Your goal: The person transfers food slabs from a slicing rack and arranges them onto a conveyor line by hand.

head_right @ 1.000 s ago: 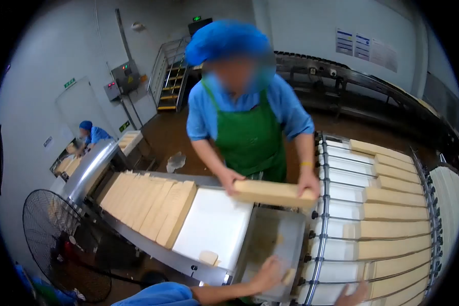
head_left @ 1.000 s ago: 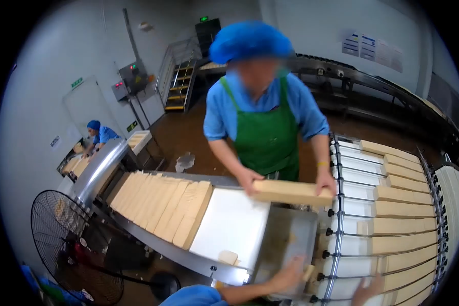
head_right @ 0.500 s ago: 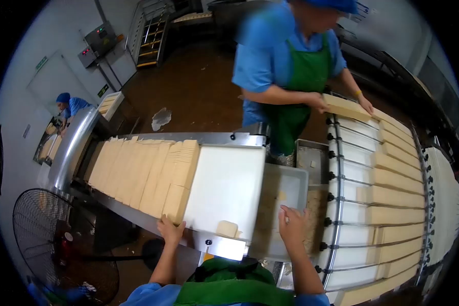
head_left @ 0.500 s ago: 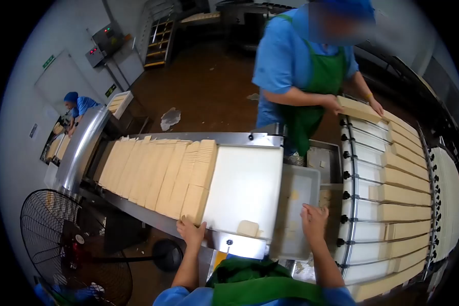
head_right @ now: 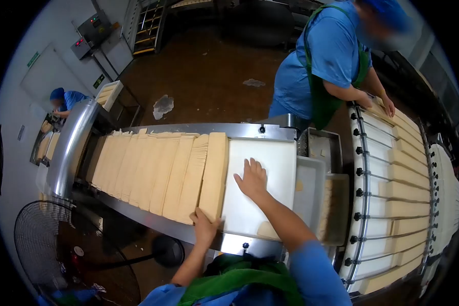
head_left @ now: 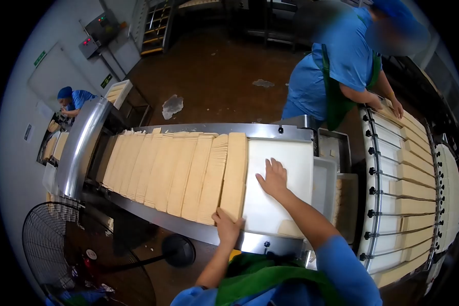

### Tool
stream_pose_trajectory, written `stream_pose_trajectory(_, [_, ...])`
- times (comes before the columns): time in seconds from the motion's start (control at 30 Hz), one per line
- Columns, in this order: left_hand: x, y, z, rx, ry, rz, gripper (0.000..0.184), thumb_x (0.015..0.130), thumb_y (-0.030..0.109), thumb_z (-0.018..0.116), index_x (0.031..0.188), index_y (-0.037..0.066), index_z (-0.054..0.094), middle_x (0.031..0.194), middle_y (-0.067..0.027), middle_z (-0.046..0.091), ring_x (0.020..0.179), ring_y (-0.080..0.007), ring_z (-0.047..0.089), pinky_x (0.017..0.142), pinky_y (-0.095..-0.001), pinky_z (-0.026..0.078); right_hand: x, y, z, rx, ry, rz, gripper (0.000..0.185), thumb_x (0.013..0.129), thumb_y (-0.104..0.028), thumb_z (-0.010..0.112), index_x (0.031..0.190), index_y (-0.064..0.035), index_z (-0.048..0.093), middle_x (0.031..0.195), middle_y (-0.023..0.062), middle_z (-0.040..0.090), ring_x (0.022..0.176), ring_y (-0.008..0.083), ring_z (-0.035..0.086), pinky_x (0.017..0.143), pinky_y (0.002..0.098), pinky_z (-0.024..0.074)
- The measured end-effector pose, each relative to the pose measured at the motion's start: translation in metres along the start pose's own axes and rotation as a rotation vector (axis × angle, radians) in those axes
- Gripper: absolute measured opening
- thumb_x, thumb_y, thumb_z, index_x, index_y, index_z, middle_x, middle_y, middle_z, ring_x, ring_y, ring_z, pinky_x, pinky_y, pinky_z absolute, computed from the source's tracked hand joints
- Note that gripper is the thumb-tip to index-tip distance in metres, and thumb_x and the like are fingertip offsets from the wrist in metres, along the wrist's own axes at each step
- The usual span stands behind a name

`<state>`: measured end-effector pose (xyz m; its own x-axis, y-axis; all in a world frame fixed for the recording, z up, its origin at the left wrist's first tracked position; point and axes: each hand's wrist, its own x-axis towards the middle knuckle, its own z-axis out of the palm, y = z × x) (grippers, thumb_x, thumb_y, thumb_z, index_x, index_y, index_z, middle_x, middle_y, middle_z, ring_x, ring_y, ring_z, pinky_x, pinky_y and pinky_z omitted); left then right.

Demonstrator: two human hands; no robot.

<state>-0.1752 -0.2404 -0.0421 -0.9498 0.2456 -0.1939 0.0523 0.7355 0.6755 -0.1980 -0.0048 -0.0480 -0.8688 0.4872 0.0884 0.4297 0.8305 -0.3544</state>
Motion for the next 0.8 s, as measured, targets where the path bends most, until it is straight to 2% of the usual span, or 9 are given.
stream_pose_trajectory(0.07, [0.000, 0.006, -0.004, 0.062, -0.057, -0.015, 0.094, 0.071, 0.025, 0.078, 0.135, -0.010, 0.018, 0.121, -0.0298, 0.033, 0.100, -0.0471, 0.051, 0.085, -0.0464, 0.048, 0.033, -0.024, 0.010, -0.104, -0.054, 0.021, 0.066, 0.089, -0.046, 0.050, 0.142, -0.0094, 0.035, 0.148, 0.0171, 0.027, 0.130, 0.0331, 0.032, 0.102, 0.0450, 0.0304])
stream_pose_trajectory(0.17, [0.002, 0.014, -0.010, 0.103, -0.099, -0.008, 0.095, 0.071, 0.027, 0.078, 0.134, -0.012, 0.018, 0.119, -0.0297, 0.035, 0.099, -0.0459, 0.052, 0.082, -0.0455, 0.049, 0.080, -0.058, 0.007, -0.107, -0.173, 0.016, 0.063, 0.093, -0.050, 0.043, 0.145, -0.0165, 0.031, 0.153, 0.0152, 0.018, 0.134, 0.0341, 0.028, 0.105, 0.0447, 0.0291])
stream_pose_trajectory(0.27, [0.001, 0.010, -0.007, 0.150, -0.107, 0.033, 0.096, 0.071, 0.031, 0.078, 0.133, -0.013, 0.019, 0.115, -0.0296, 0.038, 0.095, -0.0452, 0.054, 0.077, -0.0450, 0.051, 0.113, -0.074, 0.015, -0.065, -0.158, 0.002, 0.061, 0.093, -0.052, 0.040, 0.145, -0.0215, 0.030, 0.153, 0.0138, 0.017, 0.133, 0.0339, 0.029, 0.104, 0.0440, 0.0329])
stream_pose_trajectory(0.4, [0.002, 0.008, -0.008, 0.239, -0.085, 0.124, 0.096, 0.071, 0.034, 0.077, 0.130, -0.015, 0.021, 0.110, -0.0300, 0.042, 0.088, -0.0448, 0.056, 0.071, -0.0438, 0.052, 0.124, -0.081, 0.020, -0.025, -0.275, 0.072, 0.063, 0.092, -0.053, 0.041, 0.144, -0.0194, 0.030, 0.153, 0.0141, 0.016, 0.133, 0.0343, 0.030, 0.100, 0.0436, 0.0381])
stream_pose_trajectory(0.5, [0.001, 0.008, -0.004, 0.212, -0.149, 0.104, 0.092, 0.073, 0.031, 0.076, 0.130, -0.016, 0.021, 0.112, -0.0307, 0.040, 0.091, -0.0454, 0.055, 0.075, -0.0451, 0.052, 0.116, -0.071, 0.006, -0.082, -0.192, 0.146, 0.065, 0.088, -0.050, 0.049, 0.142, -0.0177, 0.031, 0.148, 0.0140, 0.024, 0.129, 0.0338, 0.035, 0.097, 0.0435, 0.0420])
stream_pose_trajectory(0.57, [0.000, 0.000, 0.002, 0.184, -0.123, 0.183, 0.094, 0.071, 0.024, 0.077, 0.133, -0.014, 0.018, 0.117, -0.0322, 0.036, 0.097, -0.0465, 0.053, 0.077, -0.0472, 0.051, 0.106, -0.060, -0.031, 0.019, -0.334, 0.391, 0.073, 0.079, -0.046, 0.061, 0.139, -0.0147, 0.033, 0.136, 0.0127, 0.033, 0.124, 0.0341, 0.039, 0.096, 0.0447, 0.0421])
stream_pose_trajectory(0.67, [-0.001, 0.005, 0.006, 0.071, -0.251, 0.304, 0.090, 0.070, 0.021, 0.077, 0.133, -0.010, 0.019, 0.117, -0.0323, 0.035, 0.097, -0.0474, 0.051, 0.080, -0.0490, 0.049, 0.082, -0.011, -0.061, 0.054, -0.239, 0.675, 0.083, 0.071, -0.042, 0.068, 0.137, -0.0097, 0.031, 0.128, 0.0123, 0.034, 0.119, 0.0335, 0.041, 0.095, 0.0462, 0.0424])
stream_pose_trajectory(0.73, [-0.002, 0.022, 0.013, 0.051, -0.361, 0.356, 0.087, 0.071, 0.026, 0.076, 0.132, -0.004, 0.022, 0.116, -0.0313, 0.036, 0.094, -0.0487, 0.051, 0.080, -0.0504, 0.049, 0.064, 0.032, -0.064, 0.112, -0.226, 0.762, 0.087, 0.068, -0.041, 0.072, 0.136, -0.0044, 0.031, 0.138, 0.0175, 0.027, 0.124, 0.0351, 0.039, 0.095, 0.0470, 0.0420])
stream_pose_trajectory(0.8, [-0.009, 0.042, 0.028, 0.133, -0.500, 0.262, 0.084, 0.072, 0.032, 0.075, 0.130, -0.001, 0.023, 0.115, -0.0296, 0.036, 0.093, -0.0489, 0.052, 0.079, -0.0510, 0.049, 0.031, 0.066, -0.064, 0.071, 0.045, 0.736, 0.089, 0.067, -0.039, 0.072, 0.135, -0.0018, 0.030, 0.145, 0.0236, 0.017, 0.128, 0.0364, 0.035, 0.097, 0.0469, 0.0406])
